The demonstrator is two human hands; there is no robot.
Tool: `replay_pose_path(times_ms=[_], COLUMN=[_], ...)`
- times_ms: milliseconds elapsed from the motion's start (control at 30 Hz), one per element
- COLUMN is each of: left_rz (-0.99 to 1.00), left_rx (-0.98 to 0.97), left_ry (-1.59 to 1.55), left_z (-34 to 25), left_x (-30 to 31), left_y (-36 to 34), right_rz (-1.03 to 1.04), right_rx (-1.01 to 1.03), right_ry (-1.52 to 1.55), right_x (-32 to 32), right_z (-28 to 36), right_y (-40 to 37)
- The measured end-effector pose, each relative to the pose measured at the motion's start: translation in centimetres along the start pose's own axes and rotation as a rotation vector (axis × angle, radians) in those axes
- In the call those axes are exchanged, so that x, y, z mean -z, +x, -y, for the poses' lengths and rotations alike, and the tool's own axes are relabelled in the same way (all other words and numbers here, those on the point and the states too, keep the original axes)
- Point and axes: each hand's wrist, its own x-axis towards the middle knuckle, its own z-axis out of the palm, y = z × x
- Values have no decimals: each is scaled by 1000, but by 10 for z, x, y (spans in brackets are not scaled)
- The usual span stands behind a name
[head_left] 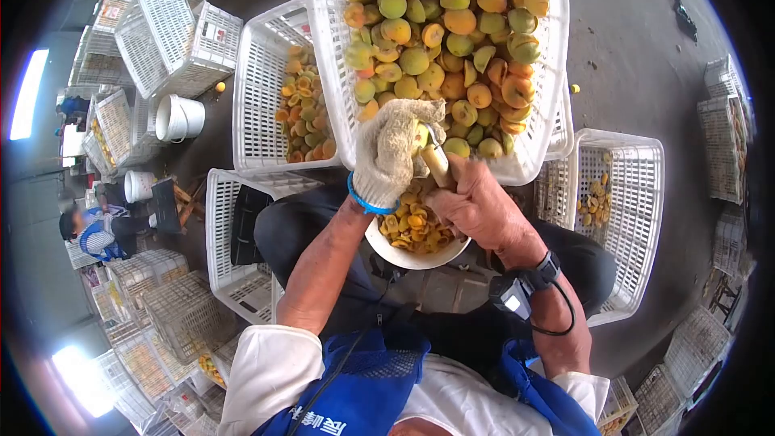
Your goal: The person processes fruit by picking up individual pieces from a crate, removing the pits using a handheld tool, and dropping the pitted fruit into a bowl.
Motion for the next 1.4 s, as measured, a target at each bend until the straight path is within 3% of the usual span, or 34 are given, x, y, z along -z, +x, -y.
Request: replay_pose_path(times_ms=[133,233,300,433,567,633,700,767,967,1100,1167,1200,1267,1400], left_rz=[4,-2,55,22,31,29,66,97,169,184,184,184,212,238], left_rx=[71,59,-141,-68,-2,6,29,72,64,72,69,67,64,151], left_ry=[-37,82,273,225,53,65,-15,0,78,63,59,57,39,107], left_z=[0,4,14,19,14,9,6,6,8,10,5,3,7,-2], left_x=[2,4,6,7,7,4,6,11,22,22,19,18,22,24], left_y=[-1,-4,-2,-6,-9,-10,-11,-10,-10,-10,-10,-11,-11,-12], right_rz=[25,-58,-246,-304,-174,20,62,144,293,288,214,216,45,168], right_rx=[-65,87,199,199,310,185,131,-67,-117,-137,-27,-27,216,81], right_ry=[62,31,-427,-557,-313,-109,-21,143,559,569,243,242,-119,27], right_x=[-3,-15,-20,-24,-9,-2,-1,2,-1,-2,-1,-1,-5,0], right_z=[-5,-37,-47,-46,-56,-48,-32,-23,-32,-35,-34,-40,-58,-33], right_y=[1,10,15,12,15,9,4,0,-1,-1,2,4,10,1])
